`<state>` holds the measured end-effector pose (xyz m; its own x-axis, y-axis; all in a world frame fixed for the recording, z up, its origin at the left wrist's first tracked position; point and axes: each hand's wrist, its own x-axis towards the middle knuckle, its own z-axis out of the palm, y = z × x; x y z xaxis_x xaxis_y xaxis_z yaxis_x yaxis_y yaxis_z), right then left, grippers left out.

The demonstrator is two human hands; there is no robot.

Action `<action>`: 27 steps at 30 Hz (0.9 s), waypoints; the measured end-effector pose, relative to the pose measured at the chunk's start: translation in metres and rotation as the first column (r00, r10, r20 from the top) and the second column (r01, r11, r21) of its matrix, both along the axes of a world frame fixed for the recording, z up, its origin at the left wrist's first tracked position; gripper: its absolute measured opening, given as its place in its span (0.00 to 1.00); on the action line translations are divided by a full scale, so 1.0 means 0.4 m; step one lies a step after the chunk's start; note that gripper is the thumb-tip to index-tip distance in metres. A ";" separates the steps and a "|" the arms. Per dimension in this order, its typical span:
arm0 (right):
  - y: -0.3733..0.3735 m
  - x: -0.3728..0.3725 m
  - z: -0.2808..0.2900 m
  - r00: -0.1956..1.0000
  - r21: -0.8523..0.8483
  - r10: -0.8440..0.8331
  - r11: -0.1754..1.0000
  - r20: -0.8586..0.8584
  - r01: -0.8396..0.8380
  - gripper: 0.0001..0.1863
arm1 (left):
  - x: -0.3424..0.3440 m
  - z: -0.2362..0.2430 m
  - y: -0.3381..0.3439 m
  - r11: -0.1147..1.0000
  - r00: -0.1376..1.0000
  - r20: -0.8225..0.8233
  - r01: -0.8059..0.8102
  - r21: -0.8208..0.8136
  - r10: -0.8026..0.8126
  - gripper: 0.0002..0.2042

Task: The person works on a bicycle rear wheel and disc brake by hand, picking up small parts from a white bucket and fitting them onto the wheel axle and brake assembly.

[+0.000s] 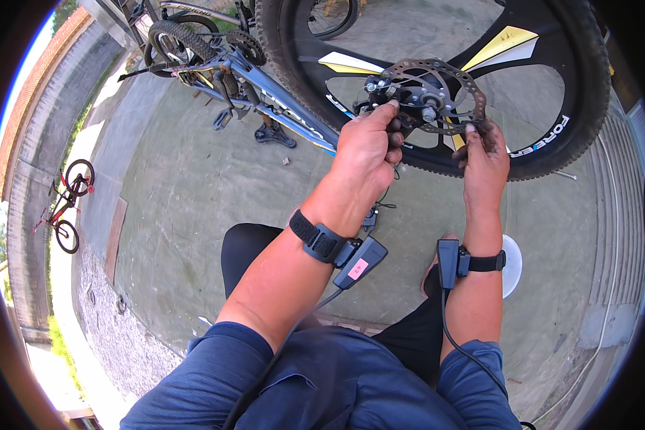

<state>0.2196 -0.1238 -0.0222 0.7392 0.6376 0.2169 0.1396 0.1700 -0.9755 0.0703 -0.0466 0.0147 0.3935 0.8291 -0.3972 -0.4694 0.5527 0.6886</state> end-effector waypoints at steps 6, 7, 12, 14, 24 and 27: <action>0.003 0.003 -0.006 1.000 0.021 -0.007 1.000 0.030 0.006 0.14 | -0.013 0.012 -0.007 0.997 0.998 0.029 0.055 -0.046 -0.054 0.08; 0.003 0.001 -0.005 1.000 0.029 -0.005 1.000 0.030 0.004 0.14 | -0.016 0.010 -0.005 0.996 0.997 0.039 0.067 -0.058 -0.064 0.09; 0.001 0.000 -0.005 1.000 0.036 0.012 0.999 0.022 -0.013 0.14 | -0.008 -0.005 0.008 1.000 0.999 0.018 0.028 0.004 -0.028 0.09; 0.001 0.003 -0.007 1.000 0.037 0.013 0.999 0.015 -0.014 0.15 | -0.005 -0.001 0.003 1.000 1.000 0.010 0.029 -0.004 -0.029 0.09; 0.011 0.011 -0.017 1.000 0.079 0.007 0.997 -0.014 -0.006 0.15 | -0.003 0.007 0.006 0.999 0.999 -0.005 0.036 -0.006 -0.036 0.10; 0.011 0.031 -0.037 1.000 0.086 0.018 0.996 0.001 -0.018 0.15 | -0.013 0.018 -0.003 0.996 0.997 0.026 0.078 -0.043 -0.077 0.10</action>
